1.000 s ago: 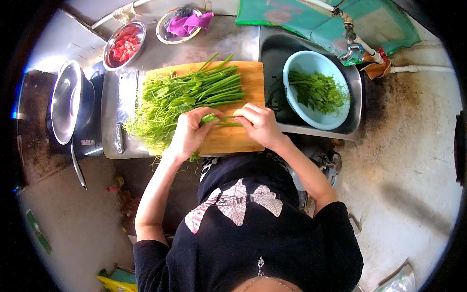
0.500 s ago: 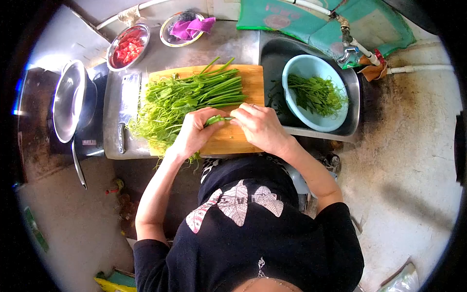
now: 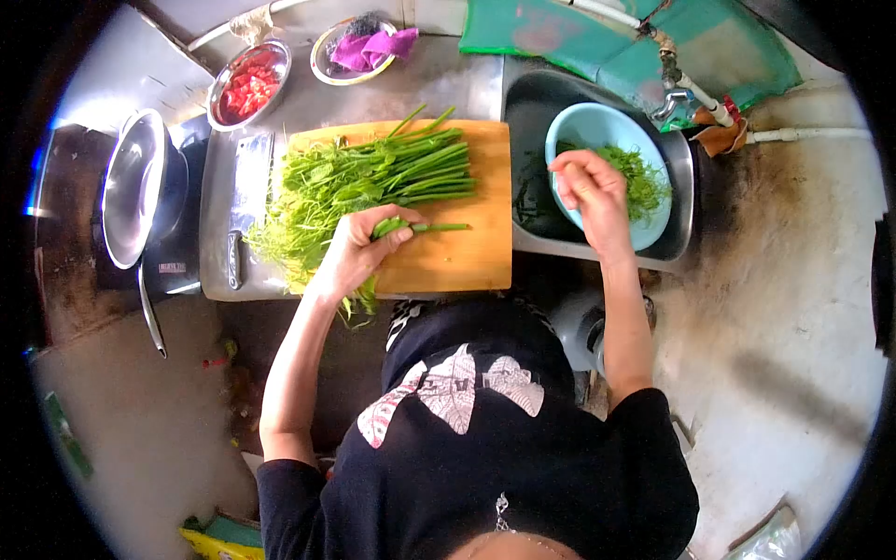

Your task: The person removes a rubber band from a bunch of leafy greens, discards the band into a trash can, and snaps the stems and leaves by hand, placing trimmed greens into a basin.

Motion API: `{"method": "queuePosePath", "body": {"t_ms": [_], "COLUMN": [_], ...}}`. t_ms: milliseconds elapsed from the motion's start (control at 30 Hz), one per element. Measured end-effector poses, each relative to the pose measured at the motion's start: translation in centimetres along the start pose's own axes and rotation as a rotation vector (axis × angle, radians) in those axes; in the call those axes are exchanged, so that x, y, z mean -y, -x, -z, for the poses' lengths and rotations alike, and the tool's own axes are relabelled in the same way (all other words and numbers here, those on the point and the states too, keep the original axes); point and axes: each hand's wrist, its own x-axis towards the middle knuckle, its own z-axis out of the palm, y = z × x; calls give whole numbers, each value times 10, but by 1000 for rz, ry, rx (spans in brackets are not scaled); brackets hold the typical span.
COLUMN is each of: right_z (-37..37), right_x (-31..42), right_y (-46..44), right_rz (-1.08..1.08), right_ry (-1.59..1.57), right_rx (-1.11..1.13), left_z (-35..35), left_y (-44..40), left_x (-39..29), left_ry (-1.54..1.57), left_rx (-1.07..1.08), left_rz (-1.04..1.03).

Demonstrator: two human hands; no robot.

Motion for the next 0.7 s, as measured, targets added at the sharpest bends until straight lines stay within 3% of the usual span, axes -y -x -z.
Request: {"method": "queuePosePath", "body": {"t_ms": [100, 167, 233, 267, 333, 500, 600, 700], "right_z": [33, 38, 11, -14, -40, -61, -67, -75], "right_x": [-53, -82, -85, -81, -100, -118, -94, -67], "right_y": [0, 4, 8, 17, 22, 19, 21, 29], "right_rz": [-59, 513, 416, 112, 392, 358, 385, 396], "right_ry": [589, 1506, 1079, 885, 1107, 1124, 971, 797], "right_rx": [-49, -81, -23, -13, 169, 202, 138, 81], "left_z": [-1, -2, -1, -3, -8, -21, -33, -39], "left_y": [-2, 0, 0, 2, 1, -4, -17, -20], "left_x": [0, -1, 0, 0, -2, 6, 33, 26], "left_ry": [-27, 4, -52, -53, -107, -336, -521, -315], "left_rx": [-41, -56, -40, -34, -66, -145, -268, -167], "left_rz": [-123, -127, -76, -71, -95, -159, -439, -296]}}
